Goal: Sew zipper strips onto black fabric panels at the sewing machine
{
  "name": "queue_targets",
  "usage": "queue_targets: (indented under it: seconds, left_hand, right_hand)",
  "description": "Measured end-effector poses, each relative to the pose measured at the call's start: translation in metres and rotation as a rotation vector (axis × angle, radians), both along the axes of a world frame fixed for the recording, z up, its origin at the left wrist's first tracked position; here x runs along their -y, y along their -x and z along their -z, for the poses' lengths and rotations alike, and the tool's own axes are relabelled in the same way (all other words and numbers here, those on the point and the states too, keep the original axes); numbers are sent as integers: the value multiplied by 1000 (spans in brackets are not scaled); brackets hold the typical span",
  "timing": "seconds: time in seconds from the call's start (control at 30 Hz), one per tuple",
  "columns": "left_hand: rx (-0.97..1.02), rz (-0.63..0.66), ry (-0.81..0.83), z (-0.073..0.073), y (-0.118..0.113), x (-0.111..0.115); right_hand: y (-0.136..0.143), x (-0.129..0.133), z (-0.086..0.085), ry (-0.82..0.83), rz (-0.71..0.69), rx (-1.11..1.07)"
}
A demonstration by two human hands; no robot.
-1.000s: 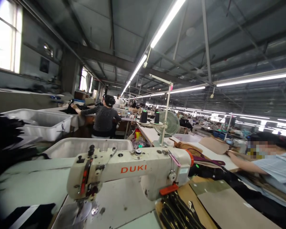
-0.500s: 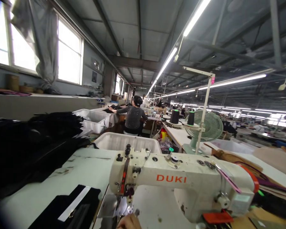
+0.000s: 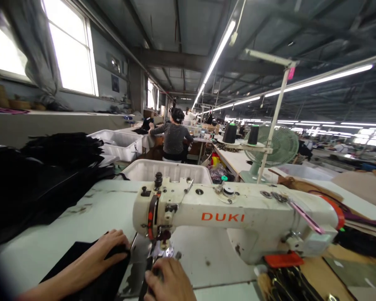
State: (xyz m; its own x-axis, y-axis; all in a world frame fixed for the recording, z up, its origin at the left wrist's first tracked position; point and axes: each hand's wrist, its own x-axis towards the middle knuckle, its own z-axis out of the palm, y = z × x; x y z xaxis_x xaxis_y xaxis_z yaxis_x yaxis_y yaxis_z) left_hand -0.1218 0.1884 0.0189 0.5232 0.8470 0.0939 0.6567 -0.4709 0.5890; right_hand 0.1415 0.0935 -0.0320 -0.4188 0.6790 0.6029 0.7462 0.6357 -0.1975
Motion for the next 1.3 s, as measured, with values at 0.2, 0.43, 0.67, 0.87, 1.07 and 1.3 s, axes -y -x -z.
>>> queue_targets:
  seconds: [0.2,0.43,0.67,0.87,1.07,1.3]
  left_hand:
    - [126,-21,116,6,-32,28]
    - [39,-38,-194,20,-31,75]
    - [-235,204,-538,32,-31,99]
    - [-309,228,-814,19,-30,89]
    - [-279,273,-782,15,-33,85]
    - [-277,259,-911,23,-33,80]
  right_hand:
    - [1,21,-43,314,-47,7]
    - [4,25,-47,317,-60,11]
    - [2,30,-31,71,-15,52]
    - [5,28,-27,-139,26,45]
    - [8,22,-30,-240,36,16]
    - [6,17,-12,-269,28,34]
